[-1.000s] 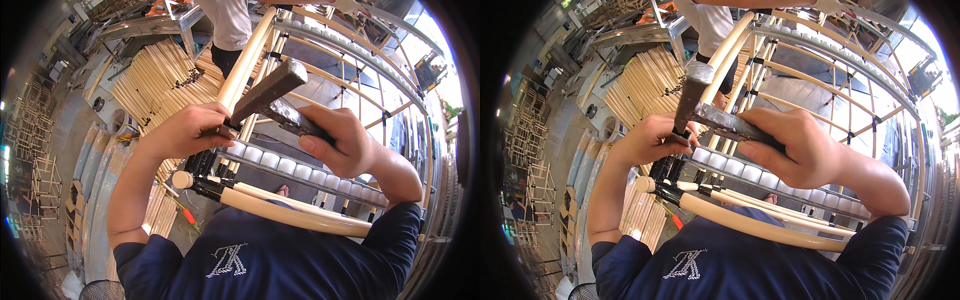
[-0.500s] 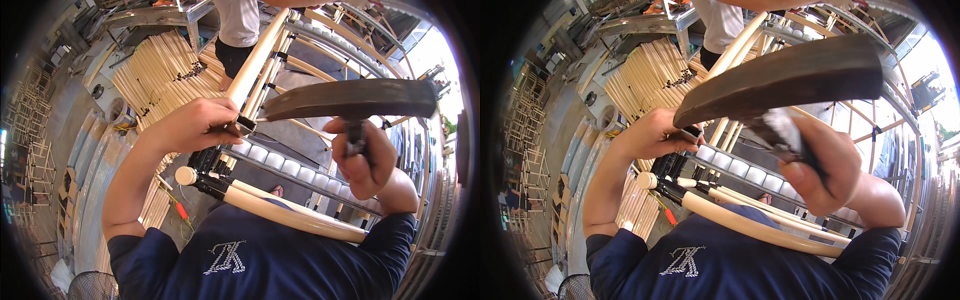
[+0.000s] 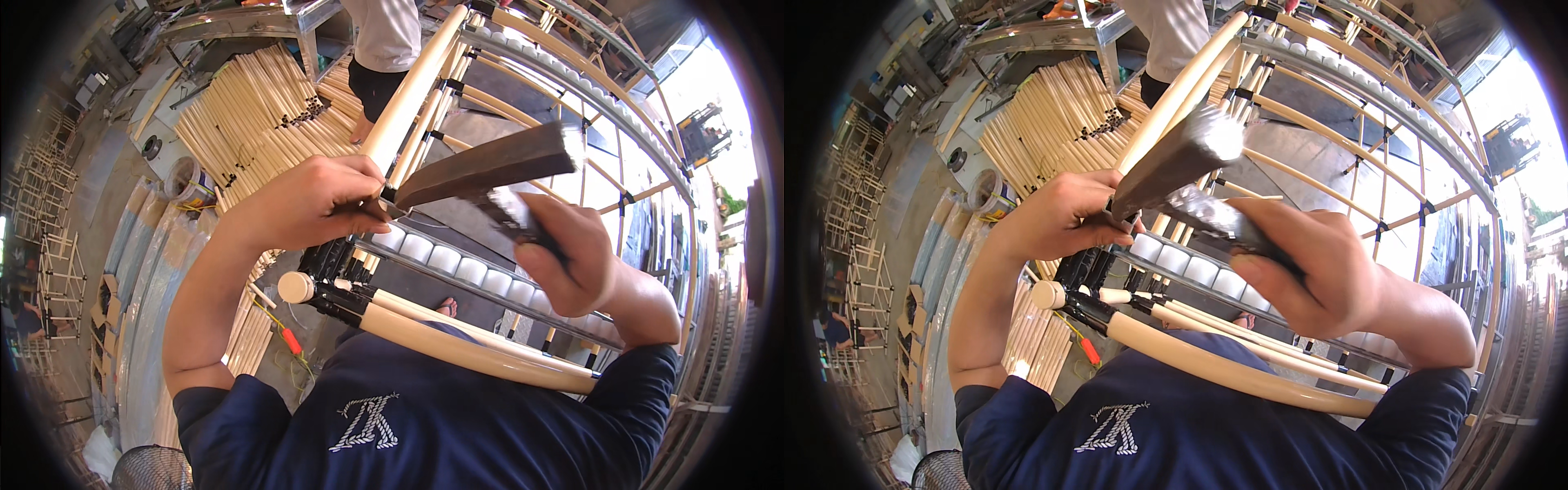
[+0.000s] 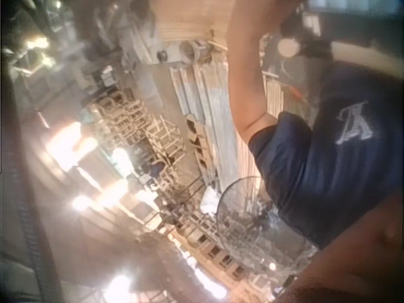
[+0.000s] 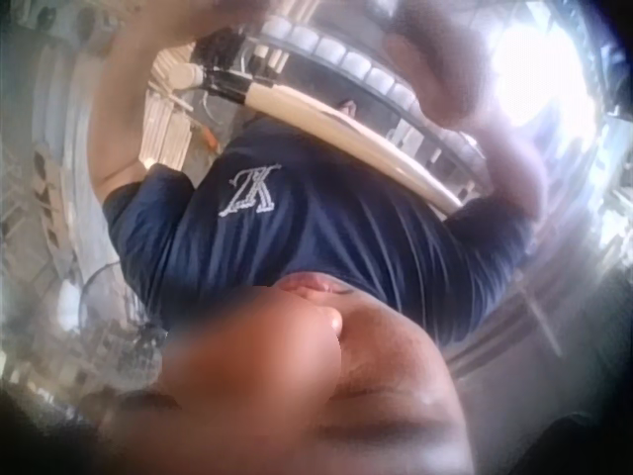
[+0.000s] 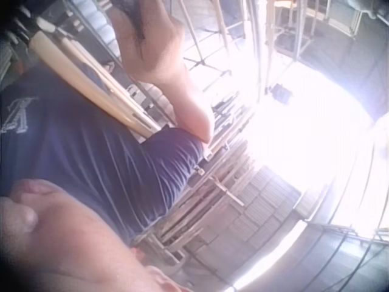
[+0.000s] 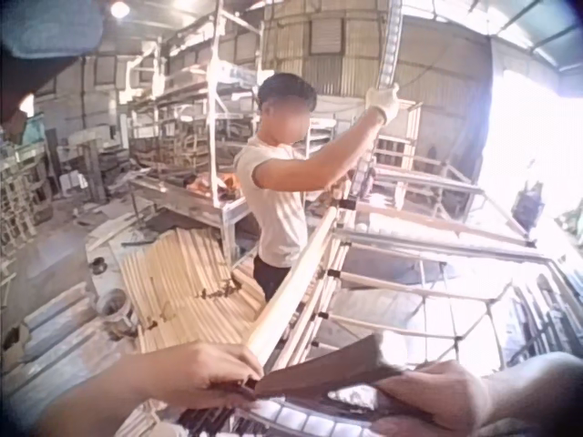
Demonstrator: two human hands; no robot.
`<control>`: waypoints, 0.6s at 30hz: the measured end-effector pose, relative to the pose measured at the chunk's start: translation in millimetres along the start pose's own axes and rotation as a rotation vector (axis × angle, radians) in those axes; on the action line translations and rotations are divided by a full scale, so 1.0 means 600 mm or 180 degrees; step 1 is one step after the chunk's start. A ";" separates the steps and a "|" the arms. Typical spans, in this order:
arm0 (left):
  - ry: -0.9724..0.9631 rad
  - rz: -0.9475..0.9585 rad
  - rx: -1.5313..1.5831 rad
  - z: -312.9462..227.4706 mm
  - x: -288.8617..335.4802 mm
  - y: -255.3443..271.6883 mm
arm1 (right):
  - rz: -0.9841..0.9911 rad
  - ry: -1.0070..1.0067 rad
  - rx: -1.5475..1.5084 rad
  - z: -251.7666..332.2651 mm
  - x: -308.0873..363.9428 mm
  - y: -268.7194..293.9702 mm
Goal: The person uses a hammer to tap wooden pegs into the joints of a pipe structure, working along the frame while another person assists by holding pieces in place.
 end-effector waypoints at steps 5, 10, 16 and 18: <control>-0.0134 -0.0075 -0.0020 0.000 0.000 -0.002 | -0.0181 -0.0053 -0.0261 0.002 0.015 0.016; 0.0210 0.0035 -0.0018 0.010 0.008 -0.001 | -0.0001 -0.0101 0.0134 0.011 0.005 0.021; 0.0169 0.0003 0.0128 0.009 -0.003 -0.003 | 0.0030 -0.0125 0.0122 -0.002 -0.001 -0.007; 0.0169 0.0033 0.0065 0.010 0.005 -0.002 | -0.0023 -0.0187 0.0115 0.005 0.000 0.007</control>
Point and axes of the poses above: each hand's wrist, its own x-axis away from the middle knuckle, its own y-axis out of the back of the hand, z = x × y, the point moved 9 cm from there along -x, towards the middle knuckle, and after that the axes turned 3 degrees about z, right-handed, at the moved point
